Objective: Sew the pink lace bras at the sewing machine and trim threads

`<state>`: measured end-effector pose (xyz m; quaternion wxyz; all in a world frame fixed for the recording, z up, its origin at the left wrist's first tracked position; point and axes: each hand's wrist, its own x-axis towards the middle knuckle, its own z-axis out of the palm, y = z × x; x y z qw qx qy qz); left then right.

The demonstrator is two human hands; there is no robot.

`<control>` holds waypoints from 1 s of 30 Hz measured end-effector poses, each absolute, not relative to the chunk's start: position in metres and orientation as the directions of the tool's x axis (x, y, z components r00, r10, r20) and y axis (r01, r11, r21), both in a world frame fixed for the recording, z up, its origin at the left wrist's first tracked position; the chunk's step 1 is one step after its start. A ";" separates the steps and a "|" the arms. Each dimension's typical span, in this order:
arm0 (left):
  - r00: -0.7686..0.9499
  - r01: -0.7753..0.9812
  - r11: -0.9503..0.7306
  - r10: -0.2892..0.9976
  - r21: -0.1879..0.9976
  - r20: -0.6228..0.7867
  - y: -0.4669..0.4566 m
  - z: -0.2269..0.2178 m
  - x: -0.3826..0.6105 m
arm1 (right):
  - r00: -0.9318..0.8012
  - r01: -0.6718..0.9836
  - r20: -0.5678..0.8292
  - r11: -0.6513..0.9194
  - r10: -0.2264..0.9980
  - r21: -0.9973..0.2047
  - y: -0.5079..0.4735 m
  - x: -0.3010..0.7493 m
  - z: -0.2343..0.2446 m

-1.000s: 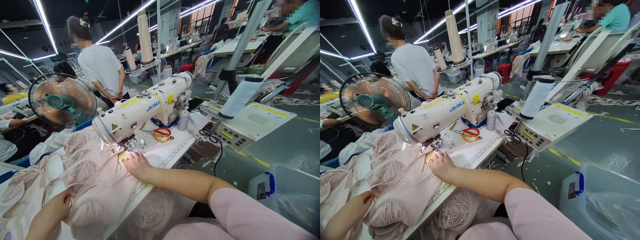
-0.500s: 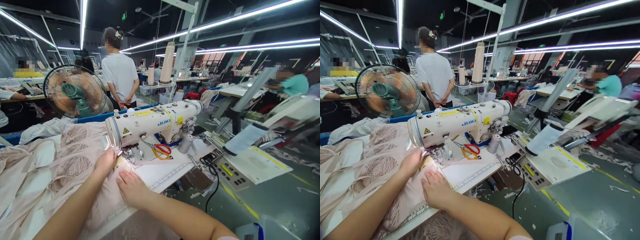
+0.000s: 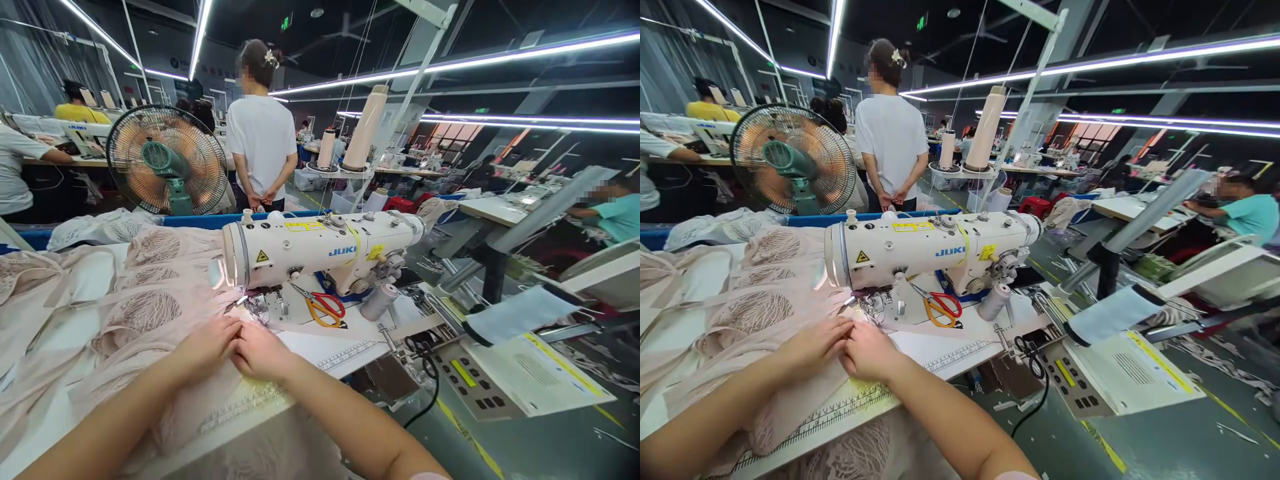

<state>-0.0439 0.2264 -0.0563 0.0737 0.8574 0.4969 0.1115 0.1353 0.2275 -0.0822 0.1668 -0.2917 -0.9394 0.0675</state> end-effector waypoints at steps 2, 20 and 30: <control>0.508 0.822 -0.517 0.855 0.241 0.103 0.221 -0.068 -0.047 | -0.758 0.526 0.296 0.813 0.581 -0.249 0.224 0.138 -0.083; 0.465 0.866 -0.458 0.885 0.201 0.017 0.249 -0.076 -0.043 | -0.606 0.566 0.415 0.734 0.679 -0.374 0.193 0.166 -0.102; 0.477 0.864 -0.475 0.878 0.168 0.030 0.253 -0.071 -0.044 | -0.580 0.579 0.419 0.715 0.699 -0.392 0.193 0.168 -0.103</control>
